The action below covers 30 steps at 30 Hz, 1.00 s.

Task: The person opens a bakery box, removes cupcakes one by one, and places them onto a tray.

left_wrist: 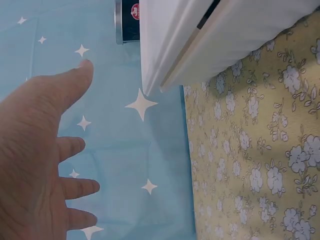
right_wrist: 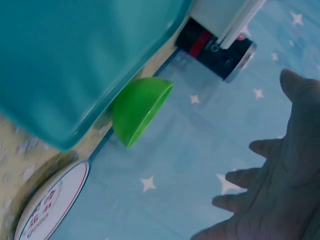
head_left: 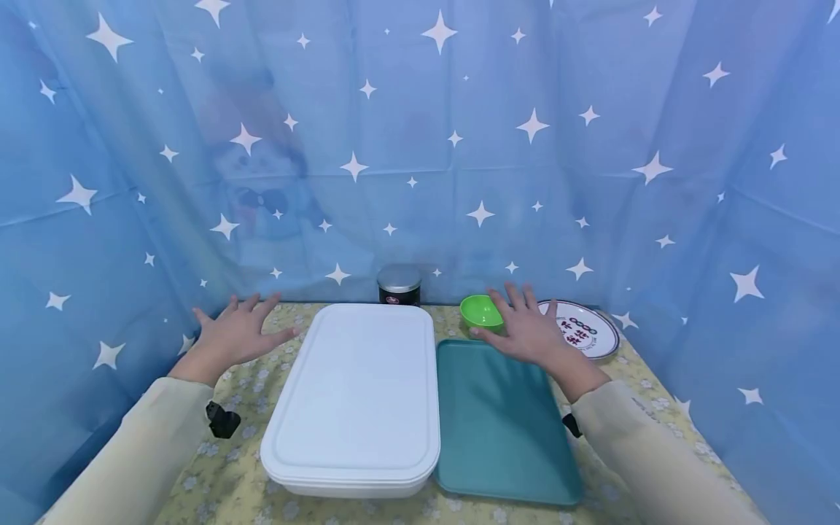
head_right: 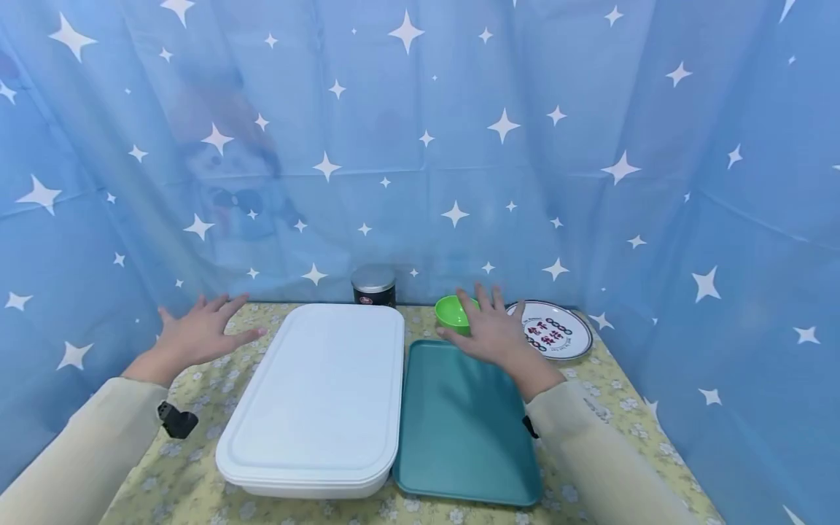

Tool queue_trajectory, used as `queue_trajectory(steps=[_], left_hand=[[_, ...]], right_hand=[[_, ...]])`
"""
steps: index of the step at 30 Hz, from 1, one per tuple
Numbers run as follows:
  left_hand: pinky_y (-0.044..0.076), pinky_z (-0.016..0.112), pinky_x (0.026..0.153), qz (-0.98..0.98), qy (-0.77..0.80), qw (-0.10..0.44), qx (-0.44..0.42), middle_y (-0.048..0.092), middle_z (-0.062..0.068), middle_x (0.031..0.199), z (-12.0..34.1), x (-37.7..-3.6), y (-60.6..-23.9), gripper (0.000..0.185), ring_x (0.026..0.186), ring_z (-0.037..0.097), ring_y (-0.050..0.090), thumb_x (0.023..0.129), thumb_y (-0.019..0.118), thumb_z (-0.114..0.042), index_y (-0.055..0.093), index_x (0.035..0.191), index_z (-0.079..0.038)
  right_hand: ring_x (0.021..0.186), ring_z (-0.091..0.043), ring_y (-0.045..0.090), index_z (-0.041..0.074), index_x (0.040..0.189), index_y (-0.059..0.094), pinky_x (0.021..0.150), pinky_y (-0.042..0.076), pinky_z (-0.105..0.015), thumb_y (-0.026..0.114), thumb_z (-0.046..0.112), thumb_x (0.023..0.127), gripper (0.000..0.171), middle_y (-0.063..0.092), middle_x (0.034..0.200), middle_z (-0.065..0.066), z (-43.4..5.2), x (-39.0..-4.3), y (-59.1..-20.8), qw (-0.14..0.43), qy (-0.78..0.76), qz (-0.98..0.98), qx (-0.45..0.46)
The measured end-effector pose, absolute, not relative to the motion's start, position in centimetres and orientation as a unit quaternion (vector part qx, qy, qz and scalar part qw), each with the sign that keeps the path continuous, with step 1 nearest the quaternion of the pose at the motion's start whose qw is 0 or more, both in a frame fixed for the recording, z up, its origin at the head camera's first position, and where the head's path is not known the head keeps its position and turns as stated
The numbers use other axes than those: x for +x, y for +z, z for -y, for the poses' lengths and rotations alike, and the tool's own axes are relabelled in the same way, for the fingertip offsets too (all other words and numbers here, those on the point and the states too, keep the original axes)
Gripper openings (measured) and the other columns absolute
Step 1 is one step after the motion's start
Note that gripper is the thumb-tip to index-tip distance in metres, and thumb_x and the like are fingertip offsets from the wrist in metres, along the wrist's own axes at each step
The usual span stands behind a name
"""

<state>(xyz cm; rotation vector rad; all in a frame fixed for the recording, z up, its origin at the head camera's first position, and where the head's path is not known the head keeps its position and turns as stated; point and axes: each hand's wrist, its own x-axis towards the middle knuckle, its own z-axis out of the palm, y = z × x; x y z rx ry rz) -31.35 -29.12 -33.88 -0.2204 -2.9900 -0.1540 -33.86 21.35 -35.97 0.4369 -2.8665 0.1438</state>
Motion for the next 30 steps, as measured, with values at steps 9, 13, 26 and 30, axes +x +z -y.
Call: queue_trajectory(steps=[9, 13, 26, 30], left_hand=[[0.028, 0.079, 0.1, 0.991, -0.097, 0.025, -0.093, 0.031, 0.031, 0.156, 29.0, -30.7, -34.6, 0.103, 0.135, 0.056, 0.036, 0.09, 0.038, -0.082, 0.022, 0.161, -0.009], [0.036, 0.072, 0.099, 0.988, -0.119, 0.007, -0.099, 0.033, 0.033, 0.154, 28.9, -30.5, -34.9, 0.107, 0.134, 0.056, 0.038, 0.089, 0.037, -0.084, 0.023, 0.16, -0.005], [0.042, 0.067, 0.097, 0.978, -0.164, -0.013, -0.127, 0.044, 0.033, 0.147, 29.0, -30.1, -35.6, 0.089, 0.127, 0.052, 0.048, 0.099, 0.049, -0.063, 0.03, 0.156, 0.002], [0.051, 0.057, 0.089, 0.97, -0.2, -0.043, -0.131, 0.058, 0.027, 0.134, 28.8, -30.4, -36.1, 0.078, 0.113, 0.043, 0.061, 0.1, 0.053, -0.055, 0.041, 0.15, 0.003]], right_hand=[[0.147, -0.047, 0.024, 0.013, 0.16, 0.029, 0.108, 0.021, -0.076, 0.058, 0.06, 0.096, 0.084, 0.029, 0.161, -0.019, -18.6, -32.8, -35.9, 0.119, 0.089, 0.965, 0.218], [0.144, -0.044, 0.032, 0.01, 0.157, 0.035, 0.112, 0.026, -0.068, 0.056, 0.061, 0.096, 0.083, 0.035, 0.158, -0.019, -17.6, -32.6, -36.2, 0.104, 0.101, 0.959, 0.242], [0.14, -0.042, 0.039, -0.001, 0.155, 0.032, 0.11, 0.038, -0.056, 0.053, 0.053, 0.101, 0.079, 0.038, 0.155, -0.024, -15.5, -32.4, -37.7, 0.015, 0.191, 0.942, 0.277], [0.132, -0.037, 0.05, 0.0, 0.151, 0.041, 0.104, 0.045, -0.052, 0.052, 0.051, 0.103, 0.071, 0.049, 0.146, -0.022, -14.8, -32.4, -38.2, -0.012, 0.214, 0.936, 0.279]])
